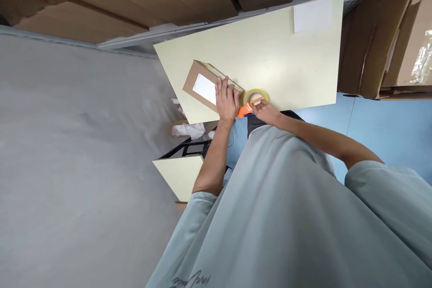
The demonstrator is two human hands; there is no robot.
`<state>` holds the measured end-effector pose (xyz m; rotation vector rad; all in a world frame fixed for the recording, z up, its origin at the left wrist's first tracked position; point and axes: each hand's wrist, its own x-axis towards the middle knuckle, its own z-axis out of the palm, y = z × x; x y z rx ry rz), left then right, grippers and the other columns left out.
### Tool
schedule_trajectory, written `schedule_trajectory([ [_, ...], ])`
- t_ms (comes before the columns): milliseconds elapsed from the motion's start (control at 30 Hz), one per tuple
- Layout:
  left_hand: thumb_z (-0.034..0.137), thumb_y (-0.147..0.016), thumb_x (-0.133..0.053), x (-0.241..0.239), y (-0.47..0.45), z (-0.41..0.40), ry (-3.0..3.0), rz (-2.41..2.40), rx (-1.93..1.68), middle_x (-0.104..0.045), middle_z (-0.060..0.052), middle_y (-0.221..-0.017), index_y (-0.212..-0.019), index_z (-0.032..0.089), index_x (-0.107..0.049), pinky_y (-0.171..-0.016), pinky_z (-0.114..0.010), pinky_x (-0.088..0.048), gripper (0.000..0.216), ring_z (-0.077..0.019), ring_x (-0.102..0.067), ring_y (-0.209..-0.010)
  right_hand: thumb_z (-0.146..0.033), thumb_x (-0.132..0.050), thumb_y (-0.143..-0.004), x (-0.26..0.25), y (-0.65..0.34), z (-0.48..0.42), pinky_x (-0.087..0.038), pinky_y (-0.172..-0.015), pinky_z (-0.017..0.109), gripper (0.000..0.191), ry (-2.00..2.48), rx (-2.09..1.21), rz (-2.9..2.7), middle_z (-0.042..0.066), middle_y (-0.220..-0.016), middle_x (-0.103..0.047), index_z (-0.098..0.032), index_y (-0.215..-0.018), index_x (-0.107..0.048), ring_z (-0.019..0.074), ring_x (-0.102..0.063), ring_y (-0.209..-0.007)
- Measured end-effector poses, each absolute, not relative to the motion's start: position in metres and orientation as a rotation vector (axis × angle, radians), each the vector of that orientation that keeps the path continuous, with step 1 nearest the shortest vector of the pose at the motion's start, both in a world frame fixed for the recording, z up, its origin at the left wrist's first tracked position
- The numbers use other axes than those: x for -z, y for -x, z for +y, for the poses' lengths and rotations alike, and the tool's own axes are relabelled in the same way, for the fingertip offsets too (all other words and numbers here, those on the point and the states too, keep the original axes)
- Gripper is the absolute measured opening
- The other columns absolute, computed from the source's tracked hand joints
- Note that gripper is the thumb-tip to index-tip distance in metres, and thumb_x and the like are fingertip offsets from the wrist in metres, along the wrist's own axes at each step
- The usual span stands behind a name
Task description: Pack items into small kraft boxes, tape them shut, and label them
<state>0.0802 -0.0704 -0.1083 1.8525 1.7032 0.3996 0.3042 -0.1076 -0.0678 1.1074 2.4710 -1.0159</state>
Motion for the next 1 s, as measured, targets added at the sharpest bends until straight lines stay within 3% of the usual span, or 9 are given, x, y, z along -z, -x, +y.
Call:
schedule_trajectory([
  [133, 0.069, -0.116, -0.041, 0.107, -0.085, -0.071, -1.857, 1.701, -0.405, -0.051, -0.014, -0.183, -0.144, 0.023, -0.069, -0.153, -0.057, -0.006, 0.060, -0.0268, -0.011, -0.185, -0.005, -0.027, -0.108, 0.070, -0.376, -0.120, -0.049, -0.128, 0.055, 0.061, -1.185, 1.091, 2.368, 0.029, -0.127, -0.084, 0.006, -0.160, -0.058, 0.0361, -0.081, -0.120],
  [267, 0.071, -0.107, -0.067, 0.106, -0.090, -0.071, -1.883, 1.677, -0.391, -0.049, -0.020, -0.183, -0.144, 0.019, -0.068, -0.152, -0.064, -0.006, 0.064, -0.0372, -0.012, -0.185, -0.015, -0.039, -0.112, 0.079, -0.433, -0.084, -0.048, -0.130, 0.063, 0.053, -1.389, 0.952, 2.354, 0.021, -0.119, -0.086, -0.001, -0.160, -0.057, 0.0368, -0.081, -0.121],
  [367, 0.071, -0.101, -0.079, 0.112, -0.090, -0.071, -1.894, 1.676, -0.381, -0.048, -0.022, -0.183, -0.142, 0.018, -0.067, -0.152, -0.064, -0.005, 0.068, -0.0394, -0.011, -0.185, -0.023, -0.041, -0.116, 0.082, -0.430, -0.037, -0.048, -0.129, 0.061, 0.050, -1.410, 0.801, 2.407, 0.024, -0.127, -0.083, 0.000, -0.157, -0.057, 0.0381, -0.078, -0.127],
  [567, 0.052, -0.112, -0.071, 0.123, -0.088, -0.071, -1.839, 1.641, -0.409, -0.047, -0.018, -0.184, -0.141, 0.019, -0.065, -0.153, -0.062, 0.000, 0.044, -0.0305, -0.008, -0.186, -0.038, -0.038, -0.122, 0.061, -0.369, 0.017, -0.047, -0.125, 0.055, 0.055, -1.274, 0.542, 2.449, 0.028, -0.127, -0.083, 0.004, -0.148, -0.062, 0.0374, -0.080, -0.120],
  [767, 0.036, -0.109, -0.069, 0.120, -0.094, -0.068, -1.748, 1.597, -0.486, -0.049, -0.017, -0.184, -0.141, 0.023, -0.069, -0.153, -0.058, -0.001, 0.034, -0.0262, -0.011, -0.185, -0.023, -0.047, -0.114, 0.029, -0.325, 0.015, -0.042, -0.126, 0.054, 0.049, -1.327, 0.697, 2.260, 0.034, -0.142, -0.078, 0.003, -0.152, -0.064, 0.0393, -0.076, -0.127],
  [833, 0.031, -0.110, -0.064, 0.119, -0.096, -0.065, -1.733, 1.592, -0.506, -0.050, -0.017, -0.184, -0.142, 0.023, -0.069, -0.153, -0.057, -0.001, 0.034, -0.0248, -0.012, -0.185, -0.019, -0.046, -0.113, 0.019, -0.306, 0.010, -0.047, -0.121, 0.054, 0.047, -1.371, 0.728, 2.191, 0.036, -0.147, -0.075, 0.004, -0.148, -0.067, 0.0404, -0.074, -0.132],
  [1000, 0.036, -0.116, -0.049, 0.107, -0.103, -0.060, -1.655, 1.570, -0.600, -0.060, -0.018, -0.174, -0.132, 0.024, -0.072, -0.153, -0.059, -0.007, 0.031, -0.0272, -0.021, -0.183, -0.012, -0.047, -0.109, 0.001, -0.273, 0.015, -0.060, -0.105, 0.052, 0.043, -1.461, 0.673, 2.103, 0.038, -0.135, -0.079, 0.005, -0.138, -0.074, 0.0418, -0.079, -0.126],
])
